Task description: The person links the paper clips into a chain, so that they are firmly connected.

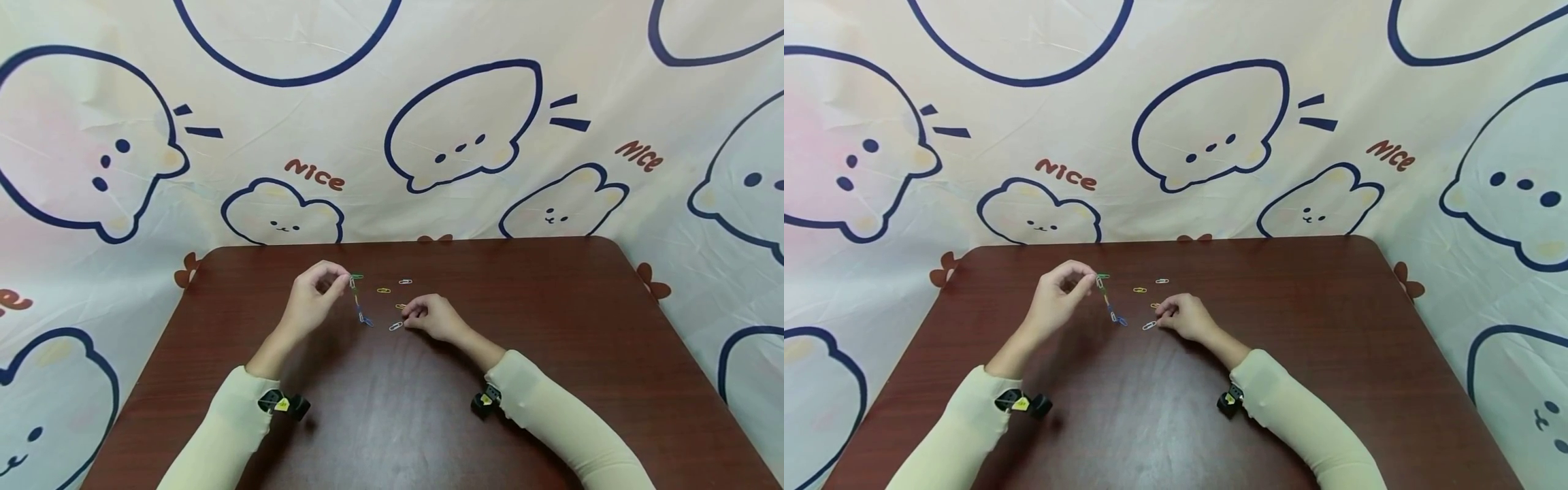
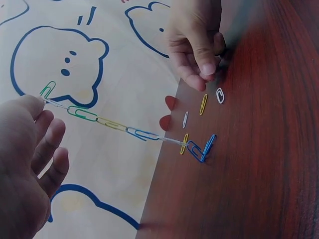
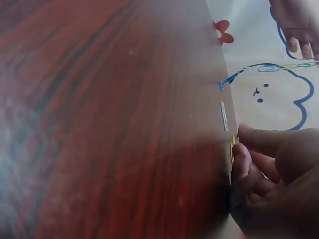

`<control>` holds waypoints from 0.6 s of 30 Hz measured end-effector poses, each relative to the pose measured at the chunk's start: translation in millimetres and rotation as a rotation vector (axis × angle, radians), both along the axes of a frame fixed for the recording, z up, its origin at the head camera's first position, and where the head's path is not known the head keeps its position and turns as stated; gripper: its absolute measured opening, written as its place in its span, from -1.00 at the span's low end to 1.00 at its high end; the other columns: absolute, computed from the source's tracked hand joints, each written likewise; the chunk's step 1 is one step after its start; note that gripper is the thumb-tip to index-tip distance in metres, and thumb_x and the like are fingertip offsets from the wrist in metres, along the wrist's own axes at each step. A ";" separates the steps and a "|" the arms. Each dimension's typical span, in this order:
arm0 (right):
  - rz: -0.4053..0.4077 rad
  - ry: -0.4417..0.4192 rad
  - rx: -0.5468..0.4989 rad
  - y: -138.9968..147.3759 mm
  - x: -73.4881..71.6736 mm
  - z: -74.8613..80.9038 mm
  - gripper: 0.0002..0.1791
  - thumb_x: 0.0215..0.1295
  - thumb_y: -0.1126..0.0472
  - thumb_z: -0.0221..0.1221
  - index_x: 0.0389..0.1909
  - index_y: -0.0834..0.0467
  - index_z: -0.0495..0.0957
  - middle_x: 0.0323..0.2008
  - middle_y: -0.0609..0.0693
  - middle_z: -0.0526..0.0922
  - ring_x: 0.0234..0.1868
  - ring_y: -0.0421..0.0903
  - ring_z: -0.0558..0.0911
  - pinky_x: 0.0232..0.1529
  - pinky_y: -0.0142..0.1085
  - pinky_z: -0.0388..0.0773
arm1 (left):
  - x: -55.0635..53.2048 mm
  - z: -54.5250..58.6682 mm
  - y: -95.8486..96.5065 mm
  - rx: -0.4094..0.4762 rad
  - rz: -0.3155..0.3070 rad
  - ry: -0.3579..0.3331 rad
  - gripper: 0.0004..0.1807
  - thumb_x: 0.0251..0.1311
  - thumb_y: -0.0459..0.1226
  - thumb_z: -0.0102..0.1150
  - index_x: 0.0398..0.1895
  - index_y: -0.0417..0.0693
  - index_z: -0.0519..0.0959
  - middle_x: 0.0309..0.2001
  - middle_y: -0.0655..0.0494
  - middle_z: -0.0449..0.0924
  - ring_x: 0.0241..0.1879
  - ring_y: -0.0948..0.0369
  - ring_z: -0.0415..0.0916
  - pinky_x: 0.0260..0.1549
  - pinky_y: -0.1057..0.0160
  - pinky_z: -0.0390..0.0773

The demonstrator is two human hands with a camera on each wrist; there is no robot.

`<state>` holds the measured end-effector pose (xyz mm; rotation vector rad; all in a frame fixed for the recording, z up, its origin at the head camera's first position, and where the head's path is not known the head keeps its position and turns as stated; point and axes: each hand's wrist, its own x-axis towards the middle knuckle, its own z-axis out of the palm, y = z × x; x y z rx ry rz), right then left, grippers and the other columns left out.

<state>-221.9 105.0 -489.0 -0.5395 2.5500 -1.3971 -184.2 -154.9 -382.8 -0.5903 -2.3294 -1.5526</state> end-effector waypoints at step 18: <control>-0.056 0.074 0.249 -16.9 3.5 0.2 -0.87 0.09 0.20 0.51 -0.41 0.00 0.72 -0.54 -0.26 0.63 -0.50 -0.32 0.54 -0.41 -0.36 0.43 | -1.8 1.3 2.1 0.015 -0.012 0.007 -0.95 0.31 -0.52 0.23 -0.24 -0.42 0.62 -0.35 -0.28 0.60 -0.45 0.22 0.51 -0.42 0.33 0.53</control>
